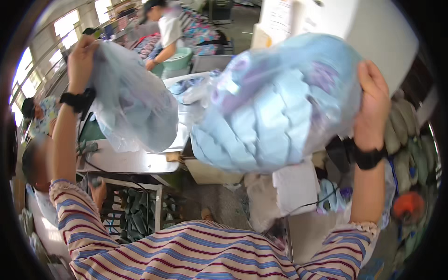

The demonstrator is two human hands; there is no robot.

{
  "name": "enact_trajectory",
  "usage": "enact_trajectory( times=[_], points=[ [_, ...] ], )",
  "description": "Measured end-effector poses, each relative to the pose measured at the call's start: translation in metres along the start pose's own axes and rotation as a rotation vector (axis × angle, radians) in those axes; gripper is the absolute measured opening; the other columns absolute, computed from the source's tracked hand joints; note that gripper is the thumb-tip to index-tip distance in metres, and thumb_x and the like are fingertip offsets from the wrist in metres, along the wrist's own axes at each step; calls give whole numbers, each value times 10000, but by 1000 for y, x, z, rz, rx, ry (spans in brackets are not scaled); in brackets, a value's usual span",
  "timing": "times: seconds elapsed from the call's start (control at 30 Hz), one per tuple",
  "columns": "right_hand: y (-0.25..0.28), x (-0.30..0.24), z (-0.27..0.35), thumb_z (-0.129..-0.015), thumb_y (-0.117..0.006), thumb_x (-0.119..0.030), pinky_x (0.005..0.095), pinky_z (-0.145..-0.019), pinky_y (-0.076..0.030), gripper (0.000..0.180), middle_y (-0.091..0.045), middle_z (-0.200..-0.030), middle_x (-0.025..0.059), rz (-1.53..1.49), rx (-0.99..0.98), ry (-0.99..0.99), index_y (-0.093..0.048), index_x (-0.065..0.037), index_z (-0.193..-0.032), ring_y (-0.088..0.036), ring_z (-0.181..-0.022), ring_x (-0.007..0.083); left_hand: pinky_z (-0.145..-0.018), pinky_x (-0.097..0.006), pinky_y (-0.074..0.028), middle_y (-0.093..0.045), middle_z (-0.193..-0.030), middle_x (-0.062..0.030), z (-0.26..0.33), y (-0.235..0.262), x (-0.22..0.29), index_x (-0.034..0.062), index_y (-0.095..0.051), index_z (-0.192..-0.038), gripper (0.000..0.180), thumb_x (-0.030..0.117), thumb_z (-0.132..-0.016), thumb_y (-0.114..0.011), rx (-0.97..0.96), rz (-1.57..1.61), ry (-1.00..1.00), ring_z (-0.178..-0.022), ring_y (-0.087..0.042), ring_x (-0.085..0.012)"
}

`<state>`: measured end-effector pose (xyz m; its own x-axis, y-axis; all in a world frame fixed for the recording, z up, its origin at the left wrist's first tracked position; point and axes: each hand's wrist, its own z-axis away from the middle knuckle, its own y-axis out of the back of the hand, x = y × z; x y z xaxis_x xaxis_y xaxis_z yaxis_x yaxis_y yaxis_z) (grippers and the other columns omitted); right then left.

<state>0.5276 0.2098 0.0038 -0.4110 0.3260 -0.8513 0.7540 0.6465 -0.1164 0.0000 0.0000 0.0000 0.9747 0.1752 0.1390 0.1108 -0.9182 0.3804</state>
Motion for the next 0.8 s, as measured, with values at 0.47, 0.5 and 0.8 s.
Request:
enact_trajectory(
  times=[0.47, 0.5, 0.8],
  points=[
    [-79, 338, -284, -759, -517, -110, 416, -708, -518, 191, -666, -895, 141, 2029, -941, -38, -687, -114, -847, -639, -865, 314, -638, -281, -408, -524, -715, -73, 96, -116, -119, 25, -511, -824, 67, 48, -828, -574, 287, 150, 444, -657, -475, -172],
    [-109, 341, -292, -755, -539, -121, 435, -700, -511, 164, -660, -871, 137, 1835, -1038, 68, -673, -103, -848, -630, -851, 324, -642, -262, -393, -507, -727, -44, 129, -117, -124, 23, -511, -824, 58, 39, -831, -566, 313, 135, 511, -668, -447, -136],
    [-304, 453, -228, -711, -525, -101, 433, -642, -499, 195, -661, -834, 136, 1155, -1628, 518, -652, -99, -859, -638, -787, 332, -901, -433, -425, -607, -1032, -171, 361, -97, -121, 51, -606, -921, 370, -129, -666, -407, -745, 18, 540, -1057, -527, -379]
  ],
)
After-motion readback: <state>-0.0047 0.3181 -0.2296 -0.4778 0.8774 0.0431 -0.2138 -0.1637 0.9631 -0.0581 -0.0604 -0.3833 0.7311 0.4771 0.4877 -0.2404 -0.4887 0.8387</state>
